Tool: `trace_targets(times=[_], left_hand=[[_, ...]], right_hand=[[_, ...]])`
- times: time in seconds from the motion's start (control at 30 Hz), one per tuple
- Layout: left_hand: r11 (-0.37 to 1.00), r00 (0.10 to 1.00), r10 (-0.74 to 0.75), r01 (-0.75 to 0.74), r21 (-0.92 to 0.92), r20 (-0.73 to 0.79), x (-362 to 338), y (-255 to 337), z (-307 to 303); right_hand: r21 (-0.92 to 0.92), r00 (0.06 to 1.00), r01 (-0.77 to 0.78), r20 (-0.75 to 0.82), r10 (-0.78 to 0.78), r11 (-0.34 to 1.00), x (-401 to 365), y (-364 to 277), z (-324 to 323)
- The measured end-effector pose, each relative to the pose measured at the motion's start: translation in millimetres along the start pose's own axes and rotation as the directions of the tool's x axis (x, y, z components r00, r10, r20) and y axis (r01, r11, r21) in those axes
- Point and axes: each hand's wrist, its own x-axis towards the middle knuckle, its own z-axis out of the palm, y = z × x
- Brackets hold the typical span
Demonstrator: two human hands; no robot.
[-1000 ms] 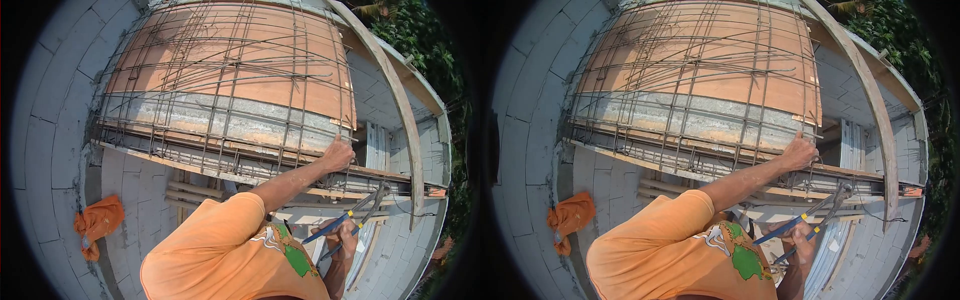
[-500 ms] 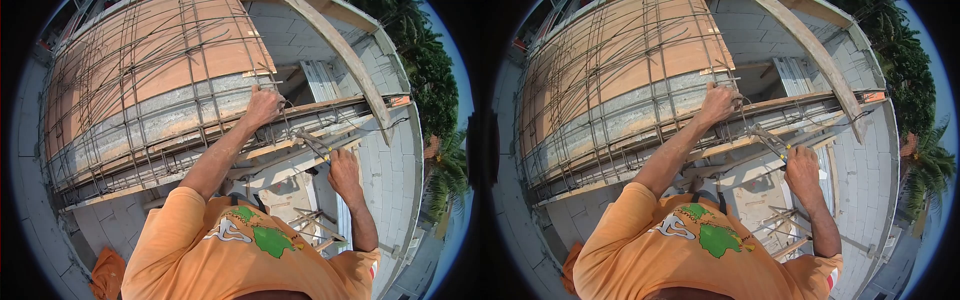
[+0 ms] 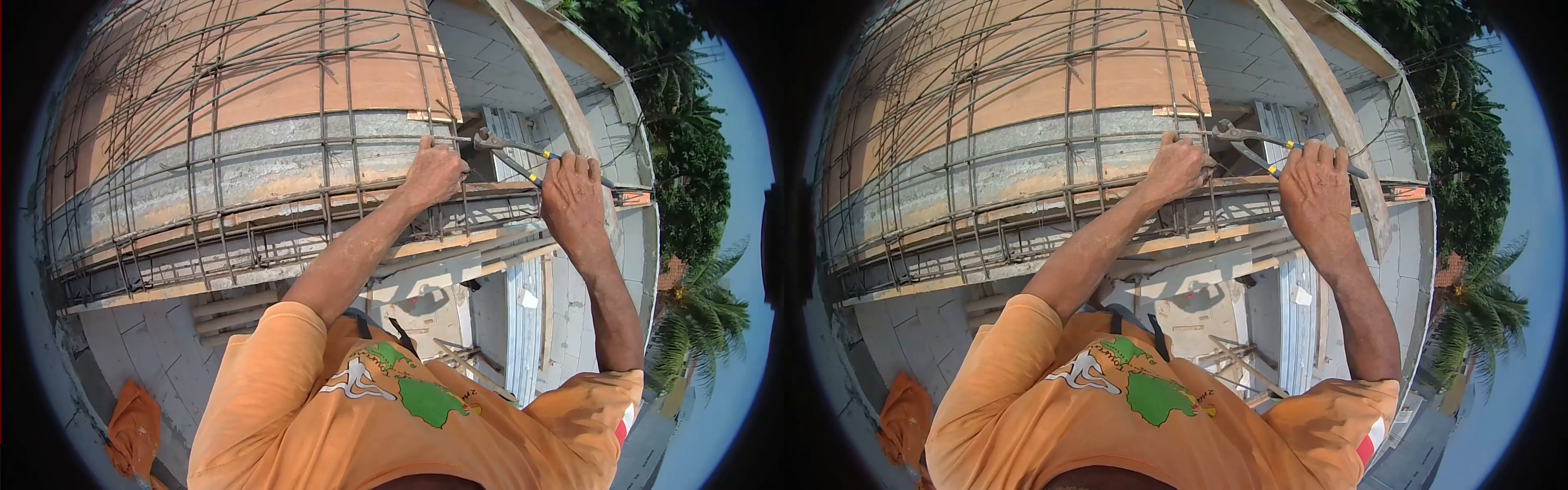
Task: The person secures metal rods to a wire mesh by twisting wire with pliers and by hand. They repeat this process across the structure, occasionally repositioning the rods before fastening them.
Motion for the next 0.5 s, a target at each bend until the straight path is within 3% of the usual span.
trace_targets(times=[0.03,0.07,0.1,0.13,0.17,0.2,0.27,0.3,0.33,0.4,0.43,0.47,0.5], left_hand=[[1.000,1.000,-0.008,0.008,-0.005,-0.006,0,1,-2],[1.000,1.000,-0.015,0.015,0.007,0.007,0,2,-3],[1.000,1.000,-0.022,0.022,0.018,0.021,0,2,-4],[1.000,0.999,-0.028,0.028,0.011,0.018,-1,1,-2],[0.999,1.000,-0.030,0.030,-0.012,0.004,-1,1,1],[0.999,0.999,-0.030,0.030,-0.032,-0.011,0,0,2],[0.999,0.999,-0.029,0.028,-0.026,-0.022,1,-1,4],[1.000,0.999,-0.027,0.026,-0.017,-0.028,0,0,4],[0.999,0.999,-0.027,0.026,-0.019,-0.025,-1,0,5],[0.998,0.998,-0.028,0.026,-0.050,-0.053,0,0,4],[0.998,0.999,-0.023,0.021,-0.052,-0.047,0,0,5],[0.997,0.998,-0.036,0.033,-0.069,-0.047,-1,0,6],[0.995,0.997,-0.051,0.046,-0.084,-0.052,0,0,6]], right_hand=[[0.196,0.993,-0.034,0.118,0.011,0.980,6,8,-5],[0.189,0.993,-0.026,0.117,0.003,0.982,10,15,-12],[0.519,0.975,-0.188,0.201,0.094,0.834,13,22,-20],[0.759,0.938,-0.341,0.314,0.147,0.554,15,26,-28],[0.845,0.918,-0.397,0.363,0.162,0.357,17,26,-38],[0.843,0.917,-0.399,0.365,0.161,0.362,18,27,-46],[0.935,0.925,-0.324,0.345,0.158,-0.145,18,30,-58],[0.942,0.938,-0.270,0.303,0.166,-0.199,21,33,-62],[0.941,0.937,-0.273,0.307,0.165,-0.200,27,35,-67],[0.977,0.948,-0.068,0.126,0.293,-0.200,41,40,-74],[0.999,0.940,-0.036,0.044,0.339,-0.028,47,47,-71],[0.999,0.938,-0.042,0.050,0.342,-0.030,55,52,-62],[0.859,0.889,0.004,-0.238,0.392,0.512,64,56,-47]])
